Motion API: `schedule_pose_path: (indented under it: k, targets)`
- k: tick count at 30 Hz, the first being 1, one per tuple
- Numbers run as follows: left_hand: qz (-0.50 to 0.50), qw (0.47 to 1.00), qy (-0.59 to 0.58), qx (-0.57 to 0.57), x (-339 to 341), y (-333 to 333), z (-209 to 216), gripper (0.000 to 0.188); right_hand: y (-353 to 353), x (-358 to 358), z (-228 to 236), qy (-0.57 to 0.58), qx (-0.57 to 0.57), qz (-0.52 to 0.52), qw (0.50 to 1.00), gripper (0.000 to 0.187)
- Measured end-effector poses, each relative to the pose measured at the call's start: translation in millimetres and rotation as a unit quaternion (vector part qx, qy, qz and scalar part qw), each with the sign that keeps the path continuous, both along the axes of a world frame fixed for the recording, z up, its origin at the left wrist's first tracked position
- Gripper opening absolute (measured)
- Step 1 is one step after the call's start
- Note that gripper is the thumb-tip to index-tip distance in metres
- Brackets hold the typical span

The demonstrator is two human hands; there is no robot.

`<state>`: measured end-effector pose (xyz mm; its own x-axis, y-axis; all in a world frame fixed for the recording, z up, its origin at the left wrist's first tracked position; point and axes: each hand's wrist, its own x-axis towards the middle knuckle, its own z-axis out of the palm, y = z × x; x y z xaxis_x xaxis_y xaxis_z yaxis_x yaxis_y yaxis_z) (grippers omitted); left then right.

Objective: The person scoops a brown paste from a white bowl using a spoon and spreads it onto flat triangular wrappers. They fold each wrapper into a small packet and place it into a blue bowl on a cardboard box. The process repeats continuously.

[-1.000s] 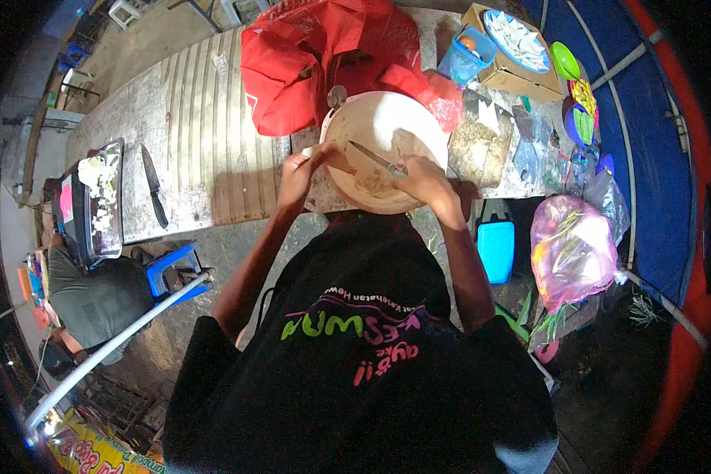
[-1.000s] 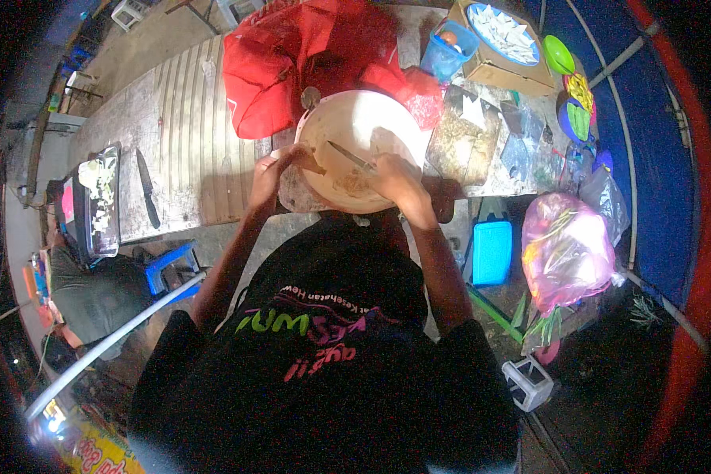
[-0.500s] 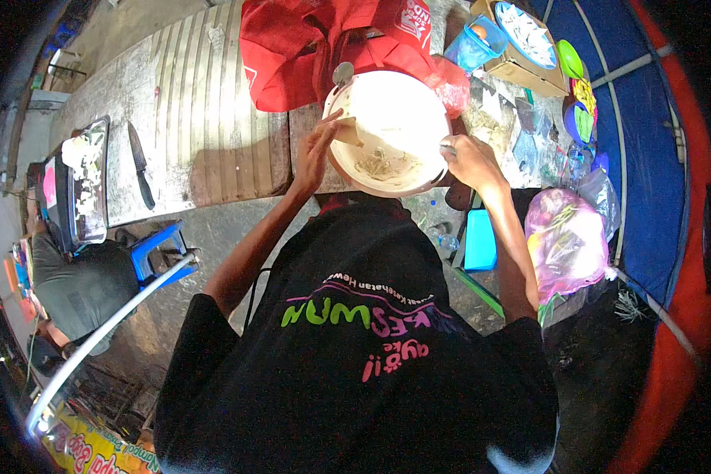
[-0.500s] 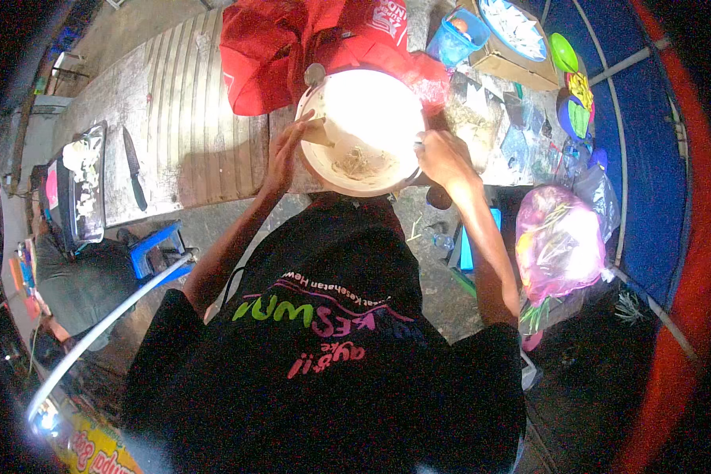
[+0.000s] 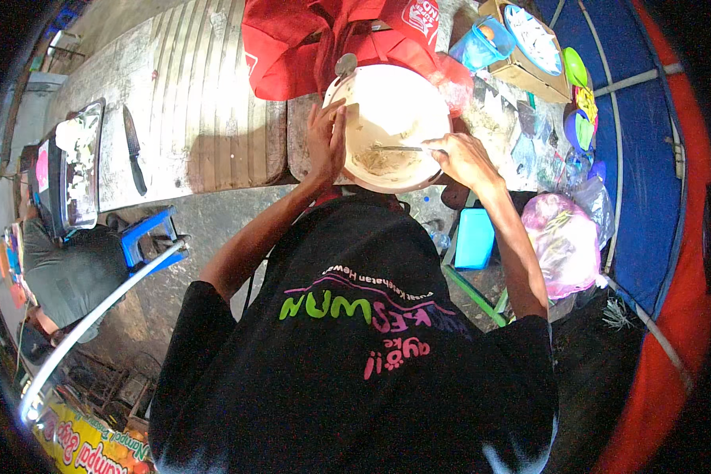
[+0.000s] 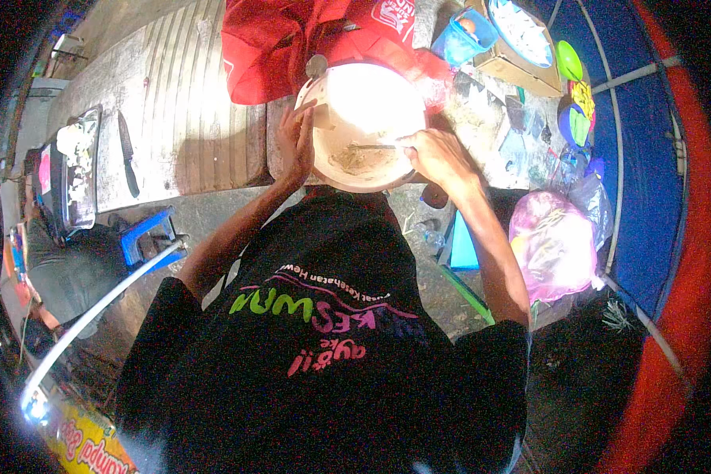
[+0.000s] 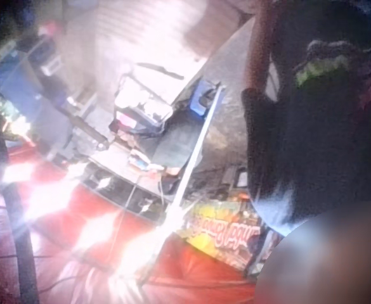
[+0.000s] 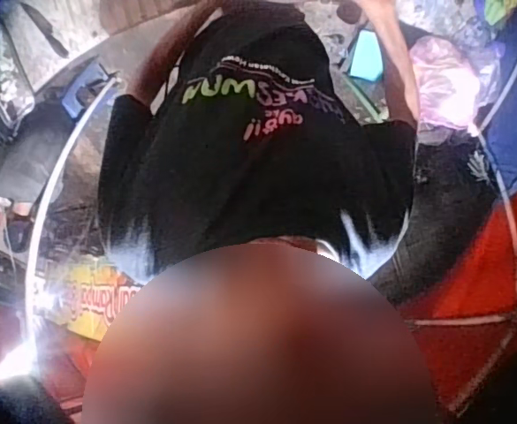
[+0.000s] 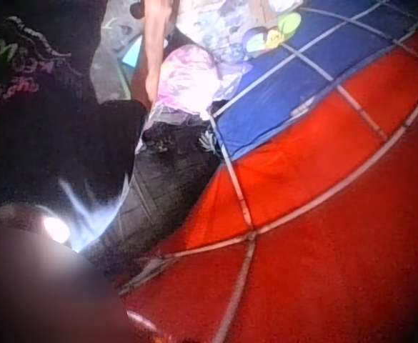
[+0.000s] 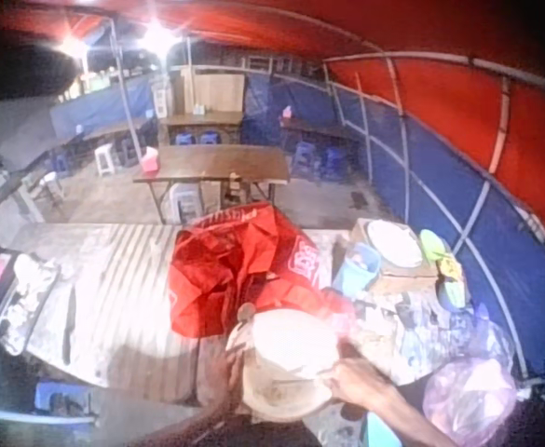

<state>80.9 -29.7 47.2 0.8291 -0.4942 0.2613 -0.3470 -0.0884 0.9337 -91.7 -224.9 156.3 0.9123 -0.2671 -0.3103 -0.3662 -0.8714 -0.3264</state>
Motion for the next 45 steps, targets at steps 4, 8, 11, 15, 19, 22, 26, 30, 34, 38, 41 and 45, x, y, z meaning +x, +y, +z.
schedule_pose_path:
  k: [4,8,11,15,19,22,26,30,34,38,41,45]
  targets:
    - [0.008,1.000,-0.011,0.018,-2.0,0.1,0.6,0.033,-10.4,-1.9,2.3,0.053,0.013,-0.030,0.998,0.025]
    - [0.013,0.999,-0.012,0.037,-3.5,-1.2,1.6,0.033,-14.4,2.6,-0.5,0.146,0.110,-0.049,0.982,0.028]
    - [0.019,0.999,-0.007,0.040,-5.0,-3.3,2.9,0.033,-2.7,5.5,-1.4,0.210,0.171,-0.089,0.959,0.026]
    - [0.020,0.999,-0.012,0.025,-5.4,-4.0,2.8,0.035,33.0,-2.6,8.3,0.162,0.097,-0.109,0.976,0.024]
    - [0.003,0.999,0.039,0.031,-7.2,-2.0,0.3,0.033,36.5,-1.3,32.7,0.078,-0.032,-0.096,0.992,0.019]
    - [-0.012,0.997,0.079,-0.003,-10.1,-2.8,-1.1,0.033,37.8,9.9,41.4,0.089,-0.110,-0.081,0.987,0.016]
    - [0.014,0.995,0.099,0.000,-12.9,-2.4,-1.3,0.034,51.2,10.9,47.2,0.096,-0.073,-0.041,0.992,0.017]
    - [0.016,0.999,-0.030,0.027,-8.2,-3.4,-3.3,0.035,59.4,12.3,49.1,0.098,-0.055,-0.017,0.994,0.018]
    - [0.024,0.998,-0.040,0.042,-8.1,-4.9,-5.1,0.035,64.5,16.9,52.6,0.077,-0.028,-0.005,0.997,0.017]
    - [0.035,0.997,-0.050,0.047,-9.8,-6.5,-4.6,0.036,65.0,23.8,56.1,0.145,0.041,-0.052,0.987,0.017]
    - [0.042,0.997,-0.050,0.048,-9.6,-7.3,-3.6,0.038,63.7,22.2,52.4,0.143,0.056,-0.063,0.986,0.019]
    - [0.017,0.999,-0.012,0.044,-9.0,-6.1,-4.5,0.041,51.8,13.4,31.8,0.150,0.118,-0.133,0.973,0.023]
